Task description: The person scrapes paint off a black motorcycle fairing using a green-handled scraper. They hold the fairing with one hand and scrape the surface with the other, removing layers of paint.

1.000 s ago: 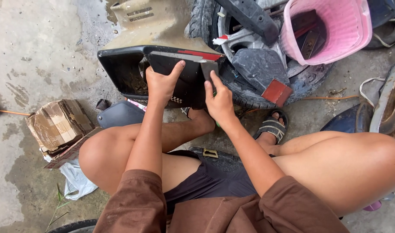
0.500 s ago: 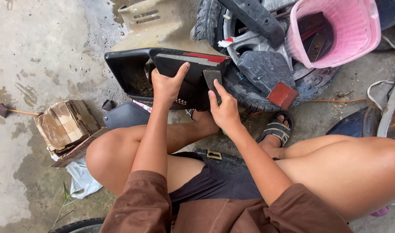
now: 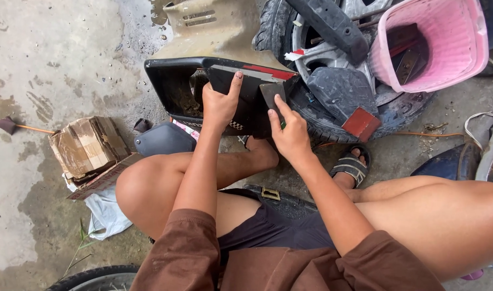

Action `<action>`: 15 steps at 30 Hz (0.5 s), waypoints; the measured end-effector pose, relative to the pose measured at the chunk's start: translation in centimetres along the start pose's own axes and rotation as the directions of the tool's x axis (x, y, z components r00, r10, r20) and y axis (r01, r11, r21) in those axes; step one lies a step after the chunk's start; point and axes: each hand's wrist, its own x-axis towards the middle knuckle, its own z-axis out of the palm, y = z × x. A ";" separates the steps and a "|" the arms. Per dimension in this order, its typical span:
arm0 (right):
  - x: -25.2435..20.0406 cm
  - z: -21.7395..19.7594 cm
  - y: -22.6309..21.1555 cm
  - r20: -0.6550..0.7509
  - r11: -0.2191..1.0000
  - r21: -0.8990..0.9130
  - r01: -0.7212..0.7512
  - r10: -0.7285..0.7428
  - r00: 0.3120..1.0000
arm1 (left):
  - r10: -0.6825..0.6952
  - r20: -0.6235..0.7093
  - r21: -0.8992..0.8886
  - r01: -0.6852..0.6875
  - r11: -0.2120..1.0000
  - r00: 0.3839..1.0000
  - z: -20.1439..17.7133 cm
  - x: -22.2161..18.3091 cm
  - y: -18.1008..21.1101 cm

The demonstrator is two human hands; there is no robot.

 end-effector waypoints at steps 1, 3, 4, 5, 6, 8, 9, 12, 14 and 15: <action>-0.1 0.0 -0.3 -0.024 1.000 -0.011 0.029 -0.029 0.999 | 0.015 -0.009 -0.006 -0.015 1.000 1.000 0.1 0.3 0.1; 0.8 0.2 0.0 -0.038 0.999 0.009 0.040 -0.039 0.999 | 0.027 -0.003 -0.019 -0.027 0.999 1.000 0.5 0.2 1.5; 0.5 0.6 0.1 -0.028 0.999 0.039 0.036 -0.035 0.999 | 0.014 -0.005 -0.020 -0.014 1.000 1.000 0.2 -0.6 1.9; 0.6 0.5 -0.2 -0.021 0.999 0.039 0.037 -0.036 0.999 | 0.010 -0.011 -0.020 -0.010 1.000 1.000 0.2 -0.2 1.6; 0.4 0.3 -0.4 -0.013 0.999 0.040 0.033 -0.032 0.999 | 0.011 -0.016 -0.030 -0.011 0.999 1.000 0.2 -0.1 1.3; 0.2 0.3 -1.0 -0.012 0.999 0.040 0.033 -0.032 0.999 | 0.020 -0.018 -0.041 -0.020 0.999 1.000 0.2 -0.1 1.1; 0.4 0.4 -1.3 -0.003 0.999 0.043 0.018 -0.018 1.000 | 0.010 -0.020 -0.041 -0.011 0.999 1.000 0.2 -0.2 1.3; 0.9 0.3 -1.3 0.013 0.999 0.042 -0.001 0.000 1.000 | 0.011 -0.016 -0.044 -0.012 0.999 1.000 0.2 0.0 0.9; 0.4 0.2 -1.3 0.019 0.999 0.035 0.002 -0.002 1.000 | 0.026 -0.013 -0.052 -0.027 0.998 1.000 0.3 0.1 0.5; 0.0 0.0 -1.4 0.048 0.999 0.033 -0.019 0.018 0.999 | 0.013 -0.020 -0.042 -0.014 0.999 1.000 0.5 0.2 0.5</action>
